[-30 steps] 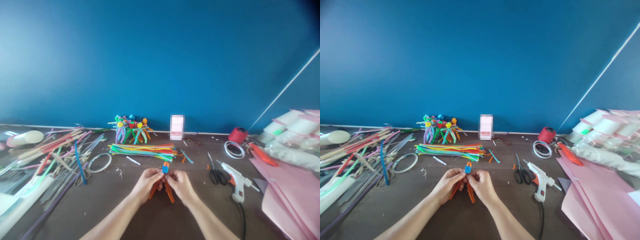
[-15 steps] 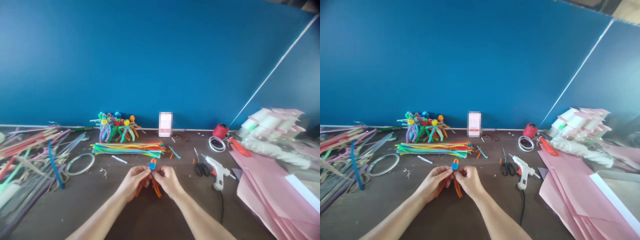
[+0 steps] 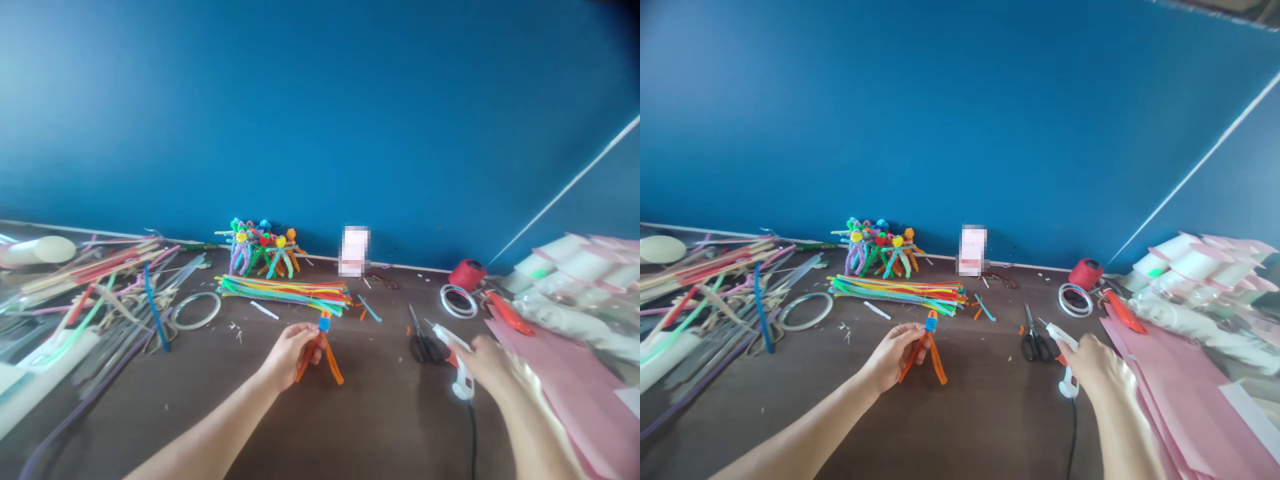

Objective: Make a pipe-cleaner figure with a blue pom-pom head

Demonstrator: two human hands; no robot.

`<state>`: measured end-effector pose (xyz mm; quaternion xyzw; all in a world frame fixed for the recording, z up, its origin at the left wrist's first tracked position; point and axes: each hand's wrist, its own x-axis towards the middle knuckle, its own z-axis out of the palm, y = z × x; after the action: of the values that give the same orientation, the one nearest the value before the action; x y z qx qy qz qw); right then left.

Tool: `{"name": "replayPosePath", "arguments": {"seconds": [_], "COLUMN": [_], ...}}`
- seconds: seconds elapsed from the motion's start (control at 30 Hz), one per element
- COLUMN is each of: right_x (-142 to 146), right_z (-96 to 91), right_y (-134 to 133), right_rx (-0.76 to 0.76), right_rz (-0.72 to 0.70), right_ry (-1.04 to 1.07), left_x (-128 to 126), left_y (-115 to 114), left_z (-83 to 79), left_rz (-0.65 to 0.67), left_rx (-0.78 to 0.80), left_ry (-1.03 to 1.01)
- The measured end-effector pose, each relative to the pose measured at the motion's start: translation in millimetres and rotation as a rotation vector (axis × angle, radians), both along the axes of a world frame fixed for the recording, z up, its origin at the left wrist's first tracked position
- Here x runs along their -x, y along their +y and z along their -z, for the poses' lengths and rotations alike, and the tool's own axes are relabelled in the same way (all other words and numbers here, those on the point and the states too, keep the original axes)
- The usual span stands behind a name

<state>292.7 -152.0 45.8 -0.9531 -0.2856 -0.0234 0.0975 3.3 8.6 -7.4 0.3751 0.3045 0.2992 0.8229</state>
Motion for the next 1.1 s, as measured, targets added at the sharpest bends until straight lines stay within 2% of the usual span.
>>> {"name": "replayPosePath", "arguments": {"seconds": [0.07, 0.17, 0.3, 0.37, 0.5, 0.57, 0.67, 0.73, 0.83, 1.1], "right_x": [-12.8, -18.1, -13.3, -4.8, 36.2, 68.0, 117.0, 141.8, 161.0, 162.6], "right_z": [21.8, 45.6, 50.8, 46.2, 36.4, 34.7, 36.2, 37.9, 38.1, 35.2], "right_y": [-13.4, -22.3, -27.6, -30.7, -29.1, -21.6, -5.5, 4.4, 14.3, 22.9], "right_rx": [0.131, 0.166, 0.093, -0.027, -0.488, -0.635, -0.703, -0.717, -0.652, -0.536], "right_rz": [0.029, -0.013, -0.023, 0.023, 0.099, 0.020, -0.183, -0.285, -0.363, -0.456], "right_ry": [0.044, 0.119, 0.102, 0.160, 0.337, 0.397, 0.388, 0.305, 0.203, 0.078], "left_x": [-0.9, -1.8, -2.0, -1.9, -1.4, -1.0, -0.8, -0.8, -0.8, -0.4], "left_y": [0.3, 0.3, 0.5, 0.8, 1.1, 1.1, 0.8, 0.5, 0.0, -0.4], "left_z": [1.7, 2.1, 1.2, 1.5, 2.4, 2.3, 2.2, 2.6, 2.7, 0.1], "left_rz": [-0.011, -0.009, -0.001, -0.001, -0.010, -0.013, -0.012, -0.017, -0.024, -0.019], "left_rx": [0.007, 0.024, 0.044, 0.055, 0.059, 0.051, 0.050, 0.055, 0.033, -0.004], "left_ry": [-0.030, -0.051, -0.049, -0.052, -0.066, -0.071, -0.077, -0.084, -0.086, -0.068]}}
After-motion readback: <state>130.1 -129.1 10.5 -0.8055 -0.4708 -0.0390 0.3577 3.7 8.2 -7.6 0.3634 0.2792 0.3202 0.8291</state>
